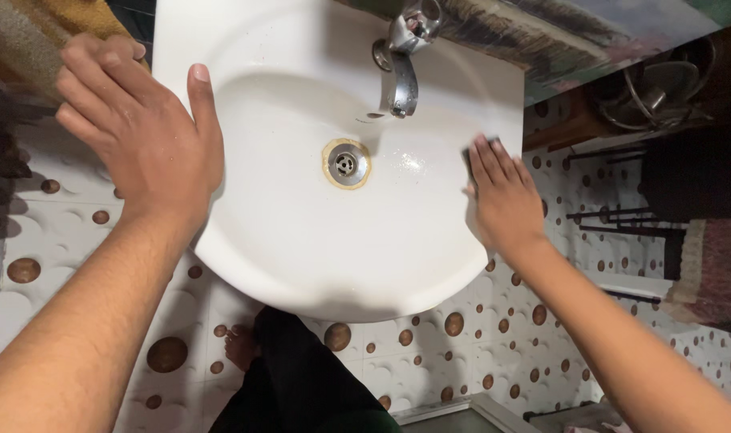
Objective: The person scrubs a white bathroom sink using a green scouring pad while the tap runs. They clean the basin, the drain area, and the faucet, then rinse the pad under the water.
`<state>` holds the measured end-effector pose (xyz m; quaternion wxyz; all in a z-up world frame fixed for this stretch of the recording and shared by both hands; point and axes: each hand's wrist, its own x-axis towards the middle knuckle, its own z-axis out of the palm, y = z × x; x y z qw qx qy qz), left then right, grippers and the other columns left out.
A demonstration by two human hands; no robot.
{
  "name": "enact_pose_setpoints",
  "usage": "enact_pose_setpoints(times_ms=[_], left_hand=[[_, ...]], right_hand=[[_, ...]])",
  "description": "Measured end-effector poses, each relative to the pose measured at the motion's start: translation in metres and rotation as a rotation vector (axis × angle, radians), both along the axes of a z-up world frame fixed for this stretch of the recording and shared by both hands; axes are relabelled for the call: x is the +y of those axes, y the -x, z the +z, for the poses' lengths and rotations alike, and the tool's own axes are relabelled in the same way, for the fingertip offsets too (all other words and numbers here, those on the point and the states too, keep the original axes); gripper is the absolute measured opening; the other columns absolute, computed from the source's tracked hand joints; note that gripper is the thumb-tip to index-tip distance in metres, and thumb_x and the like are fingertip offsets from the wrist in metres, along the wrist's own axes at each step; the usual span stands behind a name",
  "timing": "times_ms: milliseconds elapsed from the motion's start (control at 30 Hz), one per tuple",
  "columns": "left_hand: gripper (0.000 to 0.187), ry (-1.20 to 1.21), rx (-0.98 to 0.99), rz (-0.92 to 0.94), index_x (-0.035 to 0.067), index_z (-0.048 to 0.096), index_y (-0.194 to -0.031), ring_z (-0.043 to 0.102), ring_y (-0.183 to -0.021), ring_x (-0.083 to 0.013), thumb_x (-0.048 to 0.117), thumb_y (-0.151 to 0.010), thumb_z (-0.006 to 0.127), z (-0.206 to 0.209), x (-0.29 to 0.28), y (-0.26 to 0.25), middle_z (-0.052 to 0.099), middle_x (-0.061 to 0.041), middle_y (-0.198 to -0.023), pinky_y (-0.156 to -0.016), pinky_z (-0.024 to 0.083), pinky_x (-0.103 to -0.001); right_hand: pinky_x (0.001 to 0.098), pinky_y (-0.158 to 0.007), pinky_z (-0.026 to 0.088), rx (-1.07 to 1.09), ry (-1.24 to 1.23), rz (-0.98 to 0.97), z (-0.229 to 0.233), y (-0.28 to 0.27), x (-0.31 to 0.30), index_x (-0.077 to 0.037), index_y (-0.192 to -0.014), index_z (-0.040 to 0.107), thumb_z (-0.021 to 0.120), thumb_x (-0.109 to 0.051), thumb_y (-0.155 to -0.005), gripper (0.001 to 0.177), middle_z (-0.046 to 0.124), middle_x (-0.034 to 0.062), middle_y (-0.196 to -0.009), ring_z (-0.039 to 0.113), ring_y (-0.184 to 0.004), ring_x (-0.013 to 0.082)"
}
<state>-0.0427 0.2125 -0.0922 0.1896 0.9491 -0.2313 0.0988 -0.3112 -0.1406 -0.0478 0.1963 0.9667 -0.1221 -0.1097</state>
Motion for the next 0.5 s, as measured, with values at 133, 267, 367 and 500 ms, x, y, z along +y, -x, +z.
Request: enact_pose_setpoints(times_ms=[133,267,367,500], left_hand=[[0.060,-0.012,-0.018,-0.003,-0.018,0.032,-0.134,0.027,-0.132,-0.0383,0.039,-0.120,0.045,0.001,-0.001,-0.002,0.025,-0.031,-0.139,-0.105,0.025,-0.054],[0.054,0.019,0.047,0.005,-0.012,0.034,-0.137,0.027,-0.135,-0.0366,0.037,-0.117,0.045,0.002,0.002,-0.001,0.027,-0.027,-0.141,-0.108,0.025,-0.054],[0.051,0.045,-0.019,-0.004,-0.011,0.034,-0.136,0.027,-0.134,-0.0365,0.033,-0.113,0.045,0.008,-0.001,0.001,0.026,-0.028,-0.141,-0.106,0.026,-0.053],[0.050,0.010,-0.062,0.001,-0.010,0.035,-0.134,0.028,-0.132,-0.0361,0.035,-0.118,0.048,0.010,-0.004,-0.001,0.027,-0.028,-0.140,-0.104,0.026,-0.052]], right_hand=[[0.0441,-0.125,0.021,-0.016,0.051,0.002,-0.017,-0.030,-0.005,-0.008,-0.163,0.025,0.039,-0.040,-0.107,0.066,0.023,0.0072,-0.170,0.024,-0.155,0.0253],[0.0466,-0.126,0.022,-0.021,-0.113,-0.052,-0.001,-0.003,0.005,-0.004,-0.162,0.022,0.043,-0.032,-0.107,0.065,0.019,0.0130,-0.171,0.021,-0.158,0.0309],[0.0496,-0.124,0.021,-0.117,-0.226,-0.127,0.008,-0.017,0.005,0.002,-0.160,0.017,0.048,-0.029,-0.104,0.071,0.016,0.0211,-0.168,0.019,-0.155,0.0378],[0.0517,-0.125,0.022,-0.424,-0.389,-0.096,0.000,-0.075,-0.006,0.003,-0.164,0.016,0.042,-0.013,-0.111,0.061,0.018,0.0274,-0.171,0.020,-0.157,0.0451]])
